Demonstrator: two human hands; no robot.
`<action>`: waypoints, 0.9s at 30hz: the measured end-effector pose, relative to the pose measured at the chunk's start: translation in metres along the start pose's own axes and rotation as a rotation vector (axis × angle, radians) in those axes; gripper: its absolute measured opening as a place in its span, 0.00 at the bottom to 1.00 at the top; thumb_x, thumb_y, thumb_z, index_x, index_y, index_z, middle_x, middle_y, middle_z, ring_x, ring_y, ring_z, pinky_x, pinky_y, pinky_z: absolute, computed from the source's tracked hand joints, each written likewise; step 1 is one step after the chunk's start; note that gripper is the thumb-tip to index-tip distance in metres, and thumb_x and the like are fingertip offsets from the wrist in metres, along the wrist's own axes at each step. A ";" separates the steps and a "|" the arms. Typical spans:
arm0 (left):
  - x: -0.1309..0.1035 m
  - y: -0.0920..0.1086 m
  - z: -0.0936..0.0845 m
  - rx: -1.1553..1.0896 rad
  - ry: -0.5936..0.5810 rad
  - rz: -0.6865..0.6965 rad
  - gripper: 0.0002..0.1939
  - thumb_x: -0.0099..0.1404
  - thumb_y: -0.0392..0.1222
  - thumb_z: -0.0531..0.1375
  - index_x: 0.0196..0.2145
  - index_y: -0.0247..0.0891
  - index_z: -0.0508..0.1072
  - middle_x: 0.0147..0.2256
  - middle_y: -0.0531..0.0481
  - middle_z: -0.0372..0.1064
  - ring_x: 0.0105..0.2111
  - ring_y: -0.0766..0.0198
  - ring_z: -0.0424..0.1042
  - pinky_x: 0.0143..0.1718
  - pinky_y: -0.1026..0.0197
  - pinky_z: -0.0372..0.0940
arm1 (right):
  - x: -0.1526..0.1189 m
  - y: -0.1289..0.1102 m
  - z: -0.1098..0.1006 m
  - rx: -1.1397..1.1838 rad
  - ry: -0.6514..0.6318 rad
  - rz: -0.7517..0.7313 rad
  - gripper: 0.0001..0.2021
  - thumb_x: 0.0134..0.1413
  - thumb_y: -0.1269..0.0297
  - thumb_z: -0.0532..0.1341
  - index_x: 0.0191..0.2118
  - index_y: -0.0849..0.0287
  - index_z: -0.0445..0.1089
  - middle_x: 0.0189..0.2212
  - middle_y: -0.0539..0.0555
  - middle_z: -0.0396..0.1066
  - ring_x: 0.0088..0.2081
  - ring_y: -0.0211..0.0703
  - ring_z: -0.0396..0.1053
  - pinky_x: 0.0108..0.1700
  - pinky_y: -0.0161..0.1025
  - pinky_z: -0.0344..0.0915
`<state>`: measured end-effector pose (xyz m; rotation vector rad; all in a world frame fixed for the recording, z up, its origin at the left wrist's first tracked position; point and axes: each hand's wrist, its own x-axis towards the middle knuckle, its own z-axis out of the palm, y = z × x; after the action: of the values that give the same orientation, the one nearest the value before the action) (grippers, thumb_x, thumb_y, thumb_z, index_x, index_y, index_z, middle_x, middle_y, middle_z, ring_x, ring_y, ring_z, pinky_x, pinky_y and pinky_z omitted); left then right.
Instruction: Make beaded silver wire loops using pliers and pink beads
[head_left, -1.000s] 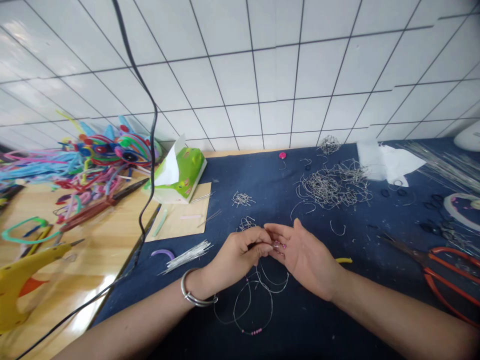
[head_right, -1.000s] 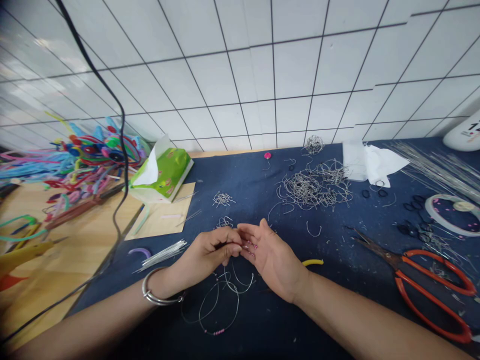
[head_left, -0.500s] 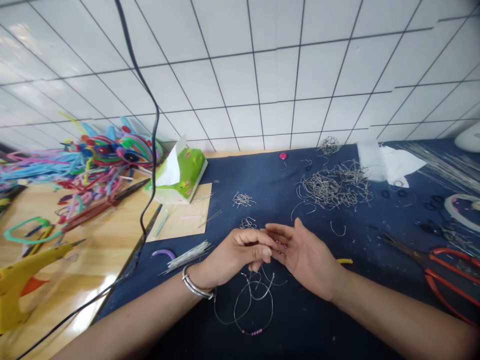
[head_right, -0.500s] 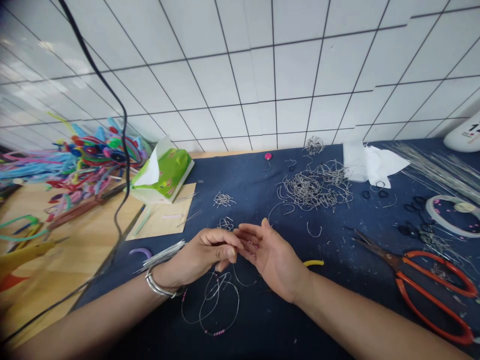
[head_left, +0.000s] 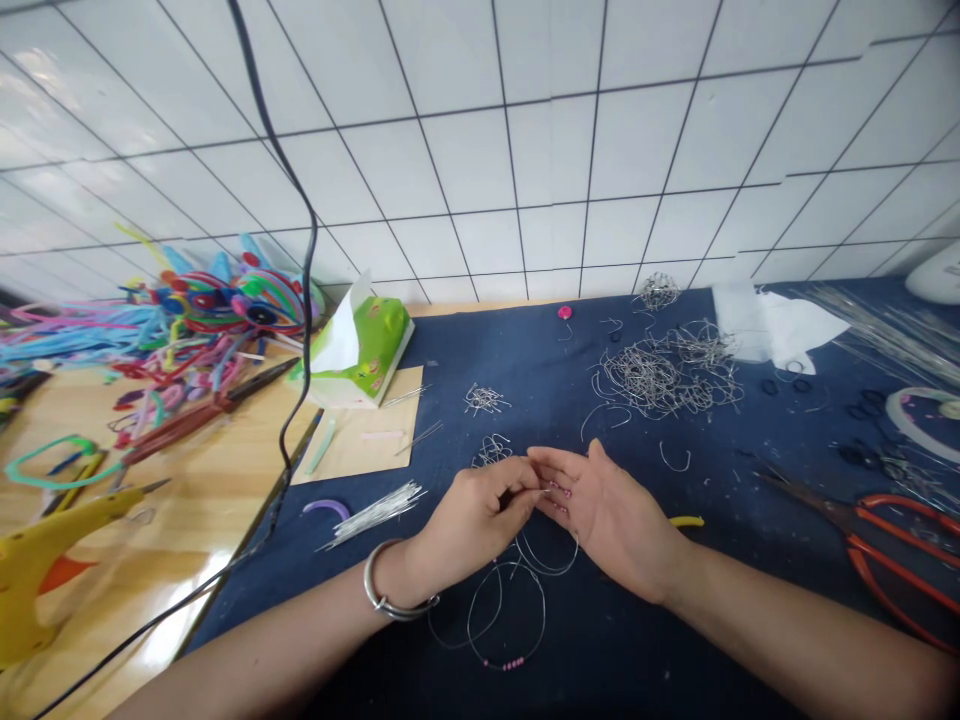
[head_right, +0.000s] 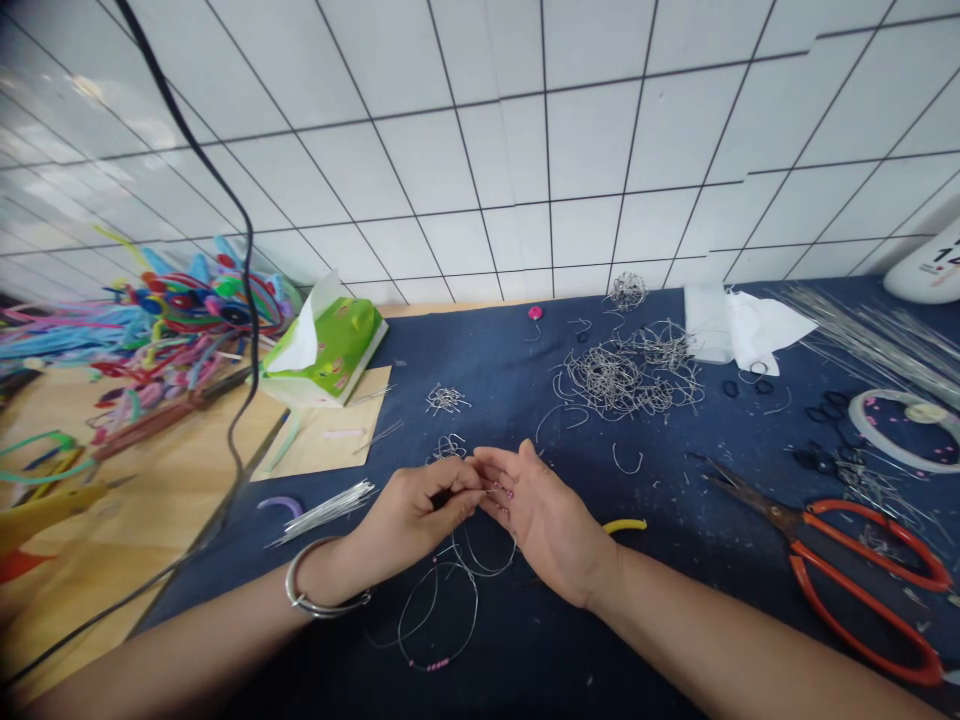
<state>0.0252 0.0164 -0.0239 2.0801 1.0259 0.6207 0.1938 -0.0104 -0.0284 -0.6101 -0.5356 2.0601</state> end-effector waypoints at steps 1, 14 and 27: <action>0.000 0.000 0.000 0.007 0.005 0.001 0.06 0.59 0.29 0.52 0.29 0.36 0.67 0.25 0.55 0.66 0.22 0.73 0.61 0.24 0.67 0.58 | 0.000 0.000 0.000 -0.002 -0.002 0.000 0.26 0.58 0.46 0.43 0.48 0.59 0.64 0.49 0.57 0.63 0.52 0.43 0.58 0.58 0.45 0.45; 0.000 -0.001 0.002 0.102 0.023 0.007 0.07 0.59 0.29 0.51 0.28 0.35 0.66 0.24 0.55 0.64 0.21 0.72 0.60 0.22 0.68 0.57 | 0.001 0.002 -0.001 -0.010 -0.018 0.006 0.26 0.58 0.46 0.43 0.50 0.59 0.64 0.50 0.57 0.62 0.53 0.43 0.57 0.59 0.46 0.44; 0.000 -0.001 0.002 0.171 0.001 -0.018 0.07 0.58 0.28 0.51 0.28 0.35 0.66 0.24 0.54 0.64 0.23 0.71 0.61 0.25 0.66 0.58 | 0.000 0.001 0.001 -0.008 -0.026 0.009 0.25 0.59 0.48 0.42 0.51 0.59 0.63 0.51 0.57 0.61 0.54 0.43 0.56 0.59 0.45 0.44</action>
<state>0.0260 0.0155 -0.0260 2.2146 1.1319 0.5417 0.1928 -0.0114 -0.0286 -0.5923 -0.5574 2.0781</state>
